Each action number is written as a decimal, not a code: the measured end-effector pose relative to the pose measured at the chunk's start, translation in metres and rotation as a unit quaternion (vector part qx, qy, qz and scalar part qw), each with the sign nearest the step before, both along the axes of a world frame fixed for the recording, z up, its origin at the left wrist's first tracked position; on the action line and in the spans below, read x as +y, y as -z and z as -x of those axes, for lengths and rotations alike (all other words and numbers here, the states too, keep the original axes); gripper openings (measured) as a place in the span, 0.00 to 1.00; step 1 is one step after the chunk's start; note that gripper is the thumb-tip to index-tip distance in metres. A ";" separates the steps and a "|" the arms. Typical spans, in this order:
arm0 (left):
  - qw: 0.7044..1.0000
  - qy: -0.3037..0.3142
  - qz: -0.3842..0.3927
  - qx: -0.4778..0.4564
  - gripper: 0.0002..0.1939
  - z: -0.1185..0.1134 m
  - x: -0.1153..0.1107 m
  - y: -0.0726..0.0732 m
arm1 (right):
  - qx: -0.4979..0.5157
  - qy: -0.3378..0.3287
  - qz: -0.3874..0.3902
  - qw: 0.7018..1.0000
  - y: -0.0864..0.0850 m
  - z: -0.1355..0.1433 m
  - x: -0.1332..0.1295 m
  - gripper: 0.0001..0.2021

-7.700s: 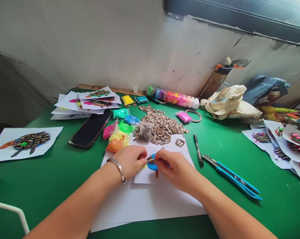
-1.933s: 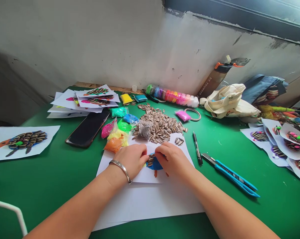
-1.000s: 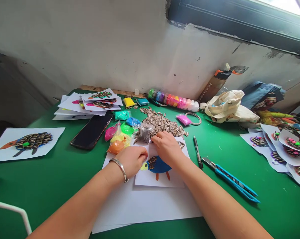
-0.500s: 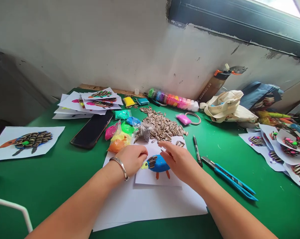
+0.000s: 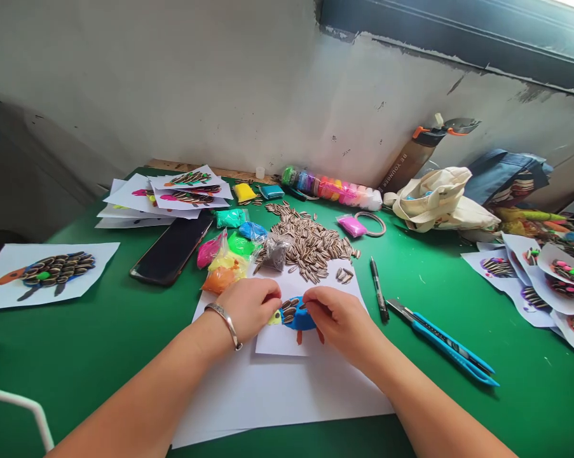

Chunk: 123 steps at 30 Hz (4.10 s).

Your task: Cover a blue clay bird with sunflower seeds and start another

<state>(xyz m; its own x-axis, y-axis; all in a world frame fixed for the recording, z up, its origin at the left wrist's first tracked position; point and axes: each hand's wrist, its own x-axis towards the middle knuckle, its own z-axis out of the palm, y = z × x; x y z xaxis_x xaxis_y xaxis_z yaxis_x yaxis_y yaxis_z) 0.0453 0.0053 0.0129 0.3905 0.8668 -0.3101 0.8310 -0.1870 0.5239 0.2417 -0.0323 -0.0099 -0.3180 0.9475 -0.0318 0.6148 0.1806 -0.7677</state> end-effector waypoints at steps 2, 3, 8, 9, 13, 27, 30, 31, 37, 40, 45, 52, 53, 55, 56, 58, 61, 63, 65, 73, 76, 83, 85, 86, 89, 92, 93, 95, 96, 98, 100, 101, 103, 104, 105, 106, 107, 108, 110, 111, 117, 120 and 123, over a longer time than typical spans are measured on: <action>1.000 0.000 -0.001 0.002 0.11 -0.001 0.000 0.000 | -0.011 0.003 -0.030 0.999 0.002 0.001 0.000 0.09; 1.000 0.000 0.001 0.003 0.11 -0.001 0.000 -0.001 | -0.013 0.003 -0.040 0.999 0.003 0.002 0.000 0.09; 1.000 -0.003 0.008 0.004 0.11 -0.001 -0.001 -0.003 | -0.017 0.005 -0.049 0.999 0.004 0.005 -0.001 0.11; 1.000 -0.004 0.008 0.005 0.11 -0.001 -0.001 -0.003 | -0.019 0.002 -0.046 0.999 0.004 0.005 -0.001 0.11; 1.000 -0.003 0.005 0.009 0.10 -0.001 -0.002 -0.001 | -0.027 -0.019 -0.045 0.998 0.005 0.003 0.000 0.12; 1.000 -0.001 -0.014 0.027 0.07 -0.005 -0.004 0.004 | -0.086 -0.057 -0.089 0.991 0.009 0.009 0.004 0.13; 1.000 -0.001 -0.017 0.026 0.07 -0.006 -0.004 0.004 | -0.082 -0.061 -0.092 0.990 0.007 0.007 0.004 0.13; 1.000 -0.001 -0.018 0.024 0.07 -0.006 -0.004 0.005 | -0.083 -0.057 -0.094 0.991 0.006 0.006 0.004 0.12; 1.000 -0.004 -0.013 0.022 0.07 -0.005 -0.004 0.006 | -0.100 -0.028 -0.076 0.992 0.001 -0.002 0.003 0.09; 1.000 -0.006 -0.015 0.022 0.07 -0.005 -0.005 0.006 | -0.099 -0.040 -0.078 0.991 0.003 -0.002 0.004 0.10; 1.000 -0.008 -0.016 0.023 0.07 -0.005 -0.005 0.006 | -0.111 -0.042 -0.098 0.988 0.006 0.000 0.006 0.10; 0.999 -0.008 -0.020 0.028 0.06 -0.005 -0.005 0.008 | -0.116 -0.043 -0.122 0.985 0.012 0.003 0.007 0.11; 0.999 -0.009 -0.019 0.029 0.06 -0.005 -0.005 0.008 | -0.115 -0.044 -0.120 0.985 0.013 0.002 0.007 0.11; 0.999 -0.009 -0.019 0.028 0.07 -0.006 -0.005 0.008 | -0.108 -0.040 -0.119 0.986 0.013 -0.001 0.009 0.11; 0.999 -0.009 -0.019 0.026 0.07 -0.006 -0.004 0.009 | -0.102 -0.031 -0.123 0.987 0.013 -0.003 0.010 0.10; 1.000 -0.009 -0.022 0.020 0.07 -0.006 -0.004 0.009 | -0.092 -0.001 -0.142 0.986 0.013 -0.009 0.014 0.09; 0.999 -0.009 -0.026 0.016 0.06 -0.005 -0.005 0.009 | -0.095 0.051 -0.180 0.978 0.015 -0.018 0.022 0.09; 0.999 -0.008 -0.027 0.015 0.07 -0.005 -0.005 0.009 | -0.115 0.065 -0.187 0.974 0.017 -0.021 0.027 0.10; 0.999 -0.005 -0.031 0.012 0.07 -0.005 -0.005 0.010 | -0.132 0.064 -0.189 0.971 0.019 -0.020 0.031 0.11; 0.999 0.003 -0.039 0.020 0.08 -0.004 -0.004 0.010 | -0.228 -0.040 -0.264 0.937 0.017 -0.002 0.043 0.14; 0.999 0.004 -0.043 0.015 0.08 -0.004 -0.005 0.010 | -0.259 -0.074 -0.269 0.925 0.014 -0.003 0.049 0.13; 0.999 0.007 -0.045 0.017 0.09 -0.004 -0.005 0.010 | -0.321 -0.111 -0.308 0.888 0.015 0.000 0.062 0.10; 0.999 0.012 -0.049 0.020 0.09 -0.004 -0.005 0.010 | -0.334 -0.104 -0.317 0.881 0.015 0.003 0.061 0.09; 0.998 0.014 -0.051 0.022 0.09 -0.004 -0.005 0.010 | -0.341 -0.100 -0.322 0.878 0.015 0.005 0.060 0.08; 0.998 0.014 -0.053 0.026 0.09 -0.004 -0.005 0.009 | -0.349 -0.080 -0.326 0.875 0.013 0.010 0.056 0.06; 0.998 0.011 -0.049 0.024 0.09 -0.004 -0.005 0.008 | -0.307 -0.035 -0.318 0.896 0.005 0.010 0.049 0.08; 0.999 0.010 -0.048 0.022 0.09 -0.004 -0.005 0.008 | -0.280 -0.014 -0.311 0.908 0.001 0.009 0.046 0.09; 0.999 0.008 -0.043 0.018 0.09 -0.004 -0.005 0.007 | -0.215 0.027 -0.280 0.935 -0.007 0.005 0.035 0.11; 0.999 0.007 -0.041 0.014 0.09 -0.004 -0.006 0.007 | -0.184 0.032 -0.253 0.949 -0.012 0.003 0.029 0.10; 0.999 0.007 -0.036 0.011 0.09 -0.003 -0.006 0.008 | -0.126 0.030 -0.178 0.976 -0.017 -0.001 0.014 0.09; 0.999 0.007 -0.034 0.011 0.09 -0.003 -0.006 0.008 | -0.051 0.034 -0.083 0.995 -0.018 -0.002 0.002 0.07; 0.999 0.007 -0.035 0.011 0.09 -0.004 -0.006 0.008 | -0.012 0.034 -0.040 0.999 -0.016 -0.003 -0.003 0.06; 0.999 0.007 -0.040 0.011 0.09 -0.004 -0.006 0.008 | 0.043 0.032 0.019 0.998 -0.011 -0.002 -0.009 0.05; 0.999 0.007 -0.042 0.011 0.09 -0.004 -0.006 0.008 | 0.059 0.031 0.035 0.997 -0.009 -0.001 -0.010 0.05; 0.999 0.006 -0.043 0.012 0.09 -0.004 -0.005 0.008 | 0.070 0.030 0.044 0.996 -0.007 0.000 -0.010 0.05; 0.999 0.005 -0.042 0.014 0.09 -0.004 -0.005 0.008 | 0.079 0.028 0.050 0.995 -0.006 0.001 -0.009 0.06; 0.999 0.004 -0.041 0.015 0.09 -0.004 -0.005 0.008 | 0.088 0.027 0.054 0.994 -0.006 0.002 -0.008 0.06; 0.999 0.005 -0.039 0.014 0.09 -0.004 -0.005 0.008 | 0.095 0.026 0.056 0.994 -0.006 0.003 -0.007 0.07; 0.999 0.008 -0.040 0.011 0.09 -0.004 -0.005 0.008 | 0.106 0.022 0.059 0.992 -0.008 0.003 -0.005 0.08; 0.999 0.009 -0.041 0.009 0.09 -0.004 -0.005 0.008 | 0.109 0.020 0.061 0.992 -0.009 0.003 -0.005 0.09; 0.999 0.006 -0.033 0.017 0.09 -0.005 -0.005 0.007 | 0.075 0.017 0.034 0.996 -0.013 0.003 -0.007 0.09; 0.999 0.005 -0.029 0.020 0.09 -0.005 -0.004 0.005 | 0.061 -0.017 0.028 0.998 -0.016 0.002 -0.008 0.14; 0.999 0.004 -0.025 0.020 0.09 -0.005 -0.004 0.003 | 0.032 -0.040 -0.001 0.999 -0.018 0.000 -0.008 0.17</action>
<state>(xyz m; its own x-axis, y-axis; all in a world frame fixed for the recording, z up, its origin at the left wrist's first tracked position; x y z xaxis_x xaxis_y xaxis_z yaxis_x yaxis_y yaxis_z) 0.0505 0.0011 0.0100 0.3848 0.8788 -0.2822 0.8498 -0.2180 0.4799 0.2414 -0.0400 0.0083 -0.3946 0.9188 -0.0069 0.5487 0.2296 -0.8039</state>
